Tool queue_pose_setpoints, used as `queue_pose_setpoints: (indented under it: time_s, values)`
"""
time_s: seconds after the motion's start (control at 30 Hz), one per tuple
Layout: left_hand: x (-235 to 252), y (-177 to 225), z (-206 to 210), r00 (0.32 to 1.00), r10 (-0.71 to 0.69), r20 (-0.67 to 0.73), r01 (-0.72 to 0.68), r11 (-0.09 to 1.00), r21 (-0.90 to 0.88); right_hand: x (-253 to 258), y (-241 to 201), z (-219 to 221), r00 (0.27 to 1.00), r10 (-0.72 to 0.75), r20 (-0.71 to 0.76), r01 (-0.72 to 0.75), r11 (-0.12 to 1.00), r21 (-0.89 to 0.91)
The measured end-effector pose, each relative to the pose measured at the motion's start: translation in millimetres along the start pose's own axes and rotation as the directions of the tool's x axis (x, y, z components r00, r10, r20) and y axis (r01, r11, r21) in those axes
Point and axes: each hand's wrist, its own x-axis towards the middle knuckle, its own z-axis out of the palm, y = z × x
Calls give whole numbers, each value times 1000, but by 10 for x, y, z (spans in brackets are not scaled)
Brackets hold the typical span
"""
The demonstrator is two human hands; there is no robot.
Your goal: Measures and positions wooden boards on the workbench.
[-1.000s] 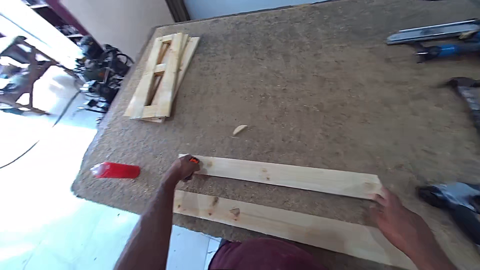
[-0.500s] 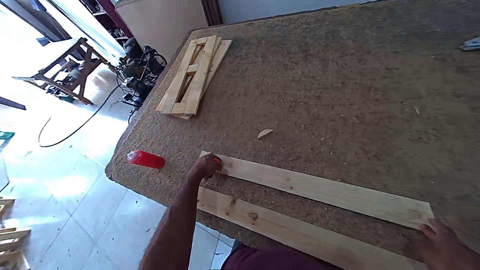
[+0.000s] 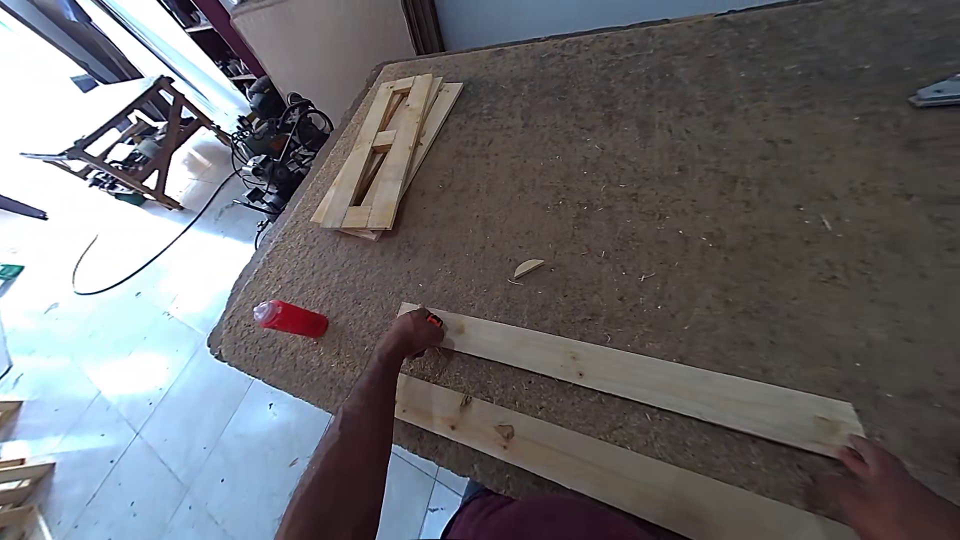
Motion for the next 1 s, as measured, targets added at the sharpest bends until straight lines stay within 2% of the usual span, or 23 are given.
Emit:
queue_pose_setpoints:
  time_s: [0.2,0.47,0.67,0.83,1.0]
  values:
    - [2,40,11,1000,-22,-7,23,998,60,21,23,34,1000,-20,11,20,1000,-20]
    - [41,19,34,1000,-6,-23,7,999,47,-7,6,-30,1000,2,15,-2,1000,-7]
    - [-44,91,54,999,-5,-46,11,992,124,38,59,33,1000,-21,4,21,999,-30]
    - [-16,66,43,1000,-13,-26,15,997,81,-4,-19,-72,1000,-6,22,6,999,-31]
    - [-42,94,3,1000,-30,6,30,997,71,21,-76,-3,1000,11,-19,-12,998,-56]
